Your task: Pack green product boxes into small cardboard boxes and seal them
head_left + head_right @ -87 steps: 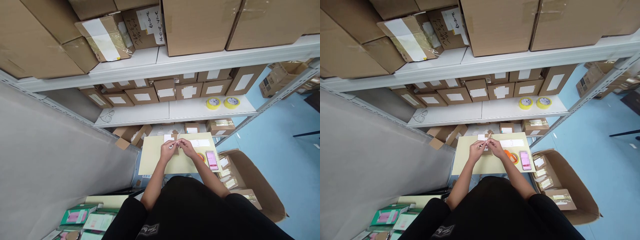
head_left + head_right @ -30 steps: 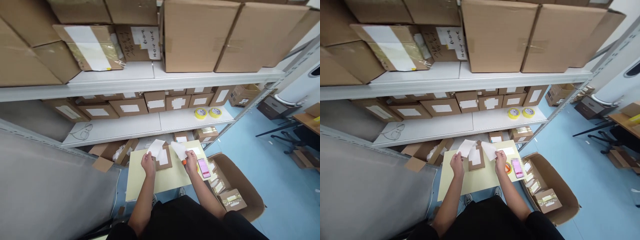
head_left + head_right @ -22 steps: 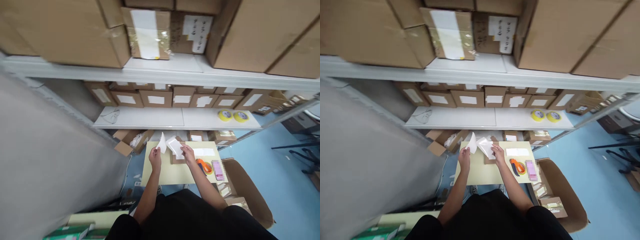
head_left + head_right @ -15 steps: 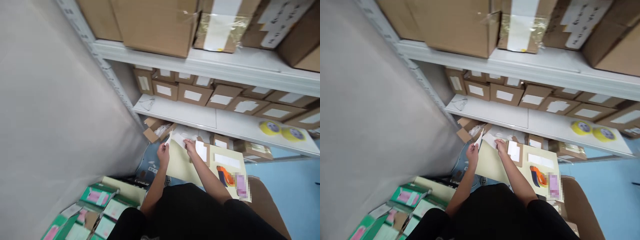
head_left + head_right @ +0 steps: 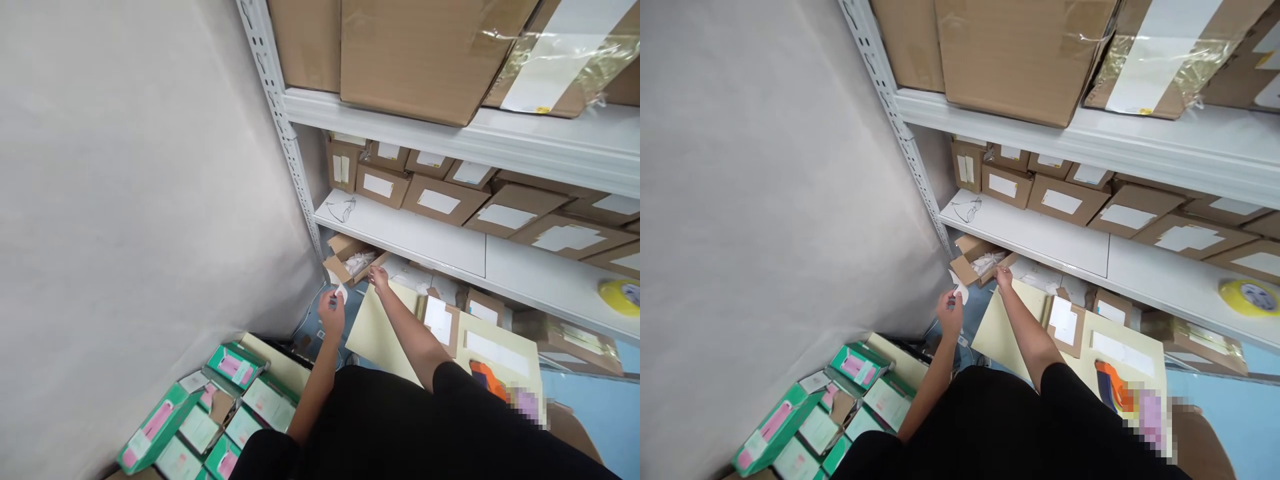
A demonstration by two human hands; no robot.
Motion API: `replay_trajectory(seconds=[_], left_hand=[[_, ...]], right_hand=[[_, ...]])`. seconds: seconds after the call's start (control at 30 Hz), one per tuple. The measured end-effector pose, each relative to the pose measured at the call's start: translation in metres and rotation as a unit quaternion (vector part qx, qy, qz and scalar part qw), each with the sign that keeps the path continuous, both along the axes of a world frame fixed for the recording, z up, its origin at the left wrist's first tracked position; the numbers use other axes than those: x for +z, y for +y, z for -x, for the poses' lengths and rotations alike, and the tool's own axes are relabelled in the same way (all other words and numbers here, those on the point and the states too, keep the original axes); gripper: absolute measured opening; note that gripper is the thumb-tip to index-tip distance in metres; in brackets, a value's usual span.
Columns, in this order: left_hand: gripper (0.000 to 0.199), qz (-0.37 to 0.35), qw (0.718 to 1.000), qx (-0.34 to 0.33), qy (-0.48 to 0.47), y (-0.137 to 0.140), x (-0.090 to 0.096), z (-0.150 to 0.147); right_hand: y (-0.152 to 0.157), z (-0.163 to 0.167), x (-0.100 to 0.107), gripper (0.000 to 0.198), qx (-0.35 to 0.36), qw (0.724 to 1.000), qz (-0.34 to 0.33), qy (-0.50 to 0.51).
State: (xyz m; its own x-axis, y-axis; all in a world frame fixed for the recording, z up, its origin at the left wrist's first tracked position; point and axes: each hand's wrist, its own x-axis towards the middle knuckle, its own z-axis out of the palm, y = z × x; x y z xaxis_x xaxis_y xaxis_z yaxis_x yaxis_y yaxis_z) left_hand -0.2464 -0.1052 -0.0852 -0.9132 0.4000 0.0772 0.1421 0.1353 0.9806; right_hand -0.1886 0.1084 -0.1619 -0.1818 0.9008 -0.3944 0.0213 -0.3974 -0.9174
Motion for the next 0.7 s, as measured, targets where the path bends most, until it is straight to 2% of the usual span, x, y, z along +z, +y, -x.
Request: replay_trajectory(seconds=[0.07,0.13,0.2,0.27,0.4,0.5,0.57,0.6,0.7], left_hand=[[0.025,0.007,0.999,-0.041,0.023,0.007,-0.004,-0.005],[0.021,0.016,0.993,-0.099,0.057,0.017,-0.009,-0.013],[0.017,0.028,0.981,-0.166,0.101,0.030,-0.015,-0.026],[0.013,0.044,0.961,-0.233,0.145,0.044,-0.020,-0.045],[0.010,0.056,0.912,-0.348,0.209,0.071,-0.030,-0.095],[0.009,0.043,0.866,-0.440,0.233,0.086,-0.037,-0.135],[0.020,0.038,0.844,-0.487,0.221,0.094,-0.043,-0.159],[0.023,0.040,0.846,-0.493,0.198,0.097,-0.048,-0.169],[0.022,0.075,0.887,-0.453,0.056,0.106,-0.064,-0.197]], right_hand=[[-0.014,-0.022,0.006,0.031,0.022,0.999,0.041,0.022],[-0.032,-0.052,0.016,0.034,0.093,0.986,0.100,0.093],[-0.051,-0.086,0.027,0.039,0.120,0.978,0.104,0.137],[-0.068,-0.119,0.039,0.043,0.110,0.976,0.103,0.157],[-0.085,-0.178,0.051,0.041,0.006,0.986,0.083,0.143],[-0.086,-0.222,0.044,0.037,-0.107,0.988,0.057,0.093],[-0.086,-0.251,0.037,0.037,-0.170,0.981,0.046,0.077],[-0.087,-0.265,0.033,0.038,-0.190,0.978,0.044,0.076],[-0.090,-0.302,0.023,0.038,-0.215,0.972,0.055,0.074]])
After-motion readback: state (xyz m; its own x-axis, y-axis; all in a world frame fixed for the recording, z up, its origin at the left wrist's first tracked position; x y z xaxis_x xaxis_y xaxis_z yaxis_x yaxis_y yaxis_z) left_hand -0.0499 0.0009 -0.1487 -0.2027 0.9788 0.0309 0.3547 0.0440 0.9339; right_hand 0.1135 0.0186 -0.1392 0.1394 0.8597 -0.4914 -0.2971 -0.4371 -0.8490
